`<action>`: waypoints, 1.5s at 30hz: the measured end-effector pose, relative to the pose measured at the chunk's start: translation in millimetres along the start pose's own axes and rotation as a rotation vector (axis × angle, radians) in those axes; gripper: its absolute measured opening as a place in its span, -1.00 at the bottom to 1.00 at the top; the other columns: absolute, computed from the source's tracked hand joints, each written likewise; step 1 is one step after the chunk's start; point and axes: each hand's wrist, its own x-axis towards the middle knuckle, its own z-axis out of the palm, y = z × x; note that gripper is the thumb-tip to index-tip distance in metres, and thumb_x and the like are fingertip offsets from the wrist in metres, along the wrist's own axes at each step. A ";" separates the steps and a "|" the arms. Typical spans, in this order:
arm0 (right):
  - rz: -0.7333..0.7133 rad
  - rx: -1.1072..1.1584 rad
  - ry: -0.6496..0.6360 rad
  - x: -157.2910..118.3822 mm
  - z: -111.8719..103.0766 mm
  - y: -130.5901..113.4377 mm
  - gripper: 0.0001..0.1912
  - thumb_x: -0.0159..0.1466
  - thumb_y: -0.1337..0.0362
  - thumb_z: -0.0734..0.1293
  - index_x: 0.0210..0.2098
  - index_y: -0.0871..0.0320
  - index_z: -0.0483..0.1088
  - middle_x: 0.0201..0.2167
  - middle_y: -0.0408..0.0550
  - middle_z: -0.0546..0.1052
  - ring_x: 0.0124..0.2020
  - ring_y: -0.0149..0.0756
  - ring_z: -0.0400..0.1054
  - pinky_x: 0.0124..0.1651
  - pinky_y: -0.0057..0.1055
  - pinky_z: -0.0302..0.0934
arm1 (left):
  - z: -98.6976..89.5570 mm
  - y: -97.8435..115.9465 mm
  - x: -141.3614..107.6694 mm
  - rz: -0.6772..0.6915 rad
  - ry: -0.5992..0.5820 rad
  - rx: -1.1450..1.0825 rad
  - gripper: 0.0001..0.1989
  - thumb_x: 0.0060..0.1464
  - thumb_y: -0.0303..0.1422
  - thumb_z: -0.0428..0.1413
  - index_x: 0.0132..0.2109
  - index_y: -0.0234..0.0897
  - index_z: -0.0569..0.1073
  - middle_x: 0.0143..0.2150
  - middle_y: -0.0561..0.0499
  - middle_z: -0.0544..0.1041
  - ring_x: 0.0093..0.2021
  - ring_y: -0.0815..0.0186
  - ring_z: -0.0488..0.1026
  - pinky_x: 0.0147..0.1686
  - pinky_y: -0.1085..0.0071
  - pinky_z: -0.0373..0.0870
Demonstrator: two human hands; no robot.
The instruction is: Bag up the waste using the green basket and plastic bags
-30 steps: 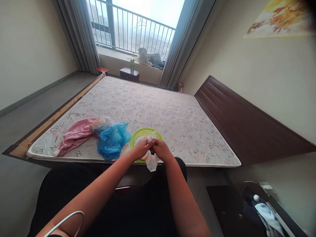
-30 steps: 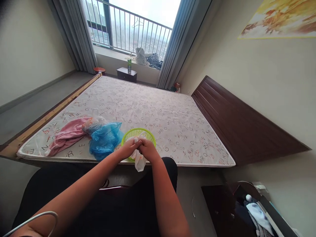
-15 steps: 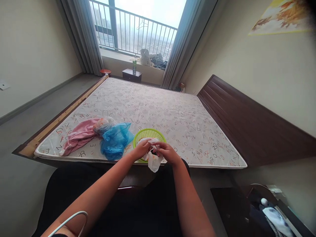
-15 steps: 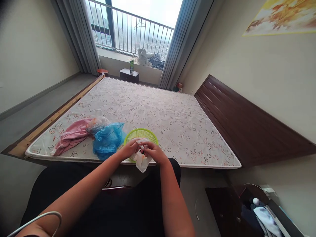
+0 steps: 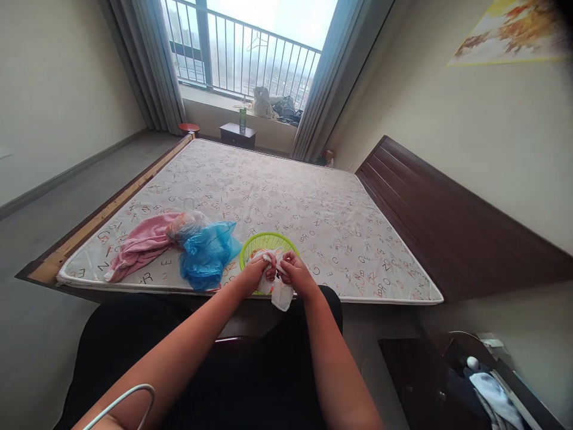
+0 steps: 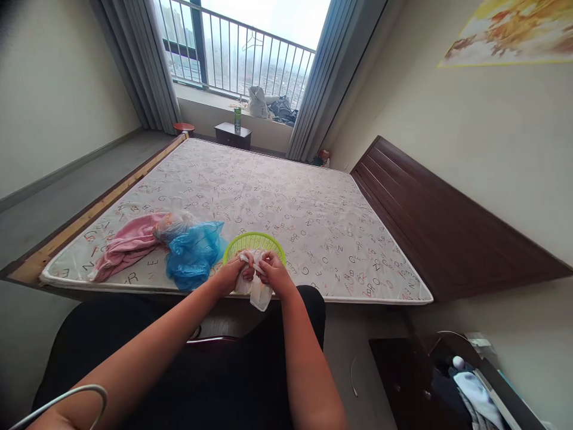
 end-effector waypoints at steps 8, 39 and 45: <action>0.115 0.077 0.012 -9.9 -7.2 0.8 -0.48 0.11 -0.14 0.54 -0.21 0.09 0.37 -0.48 -0.25 0.33 -0.63 -0.58 -0.02 -0.62 -0.55 -0.26 | -5.9 19.9 -9.5 -0.337 -0.359 0.162 -0.57 0.14 -0.06 0.23 -0.45 -0.28 0.31 -0.50 0.09 0.27 -0.50 0.39 0.28 -0.41 0.40 0.23; -0.076 -0.636 0.024 -4.3 2.9 4.7 -0.84 0.23 0.19 0.44 -0.21 0.07 0.49 -0.30 -0.12 0.54 -0.23 -0.24 0.40 -0.16 -0.36 0.23 | -16.3 1.2 5.4 -0.025 -0.023 0.532 -0.54 0.15 0.07 0.19 -0.23 -0.29 0.41 -0.55 0.16 0.31 -0.59 0.47 0.18 -0.56 0.49 0.08; -0.019 -0.644 0.048 -2.2 -0.1 10.5 -0.81 0.26 0.12 0.41 -0.26 0.10 0.56 -0.30 -0.09 0.57 -0.21 -0.24 0.42 -0.12 -0.34 0.25 | -20.2 -2.0 4.5 0.016 0.028 0.563 -0.54 0.05 0.06 0.24 -0.35 -0.29 0.43 -0.58 0.15 0.28 -0.57 0.45 0.18 -0.55 0.48 0.05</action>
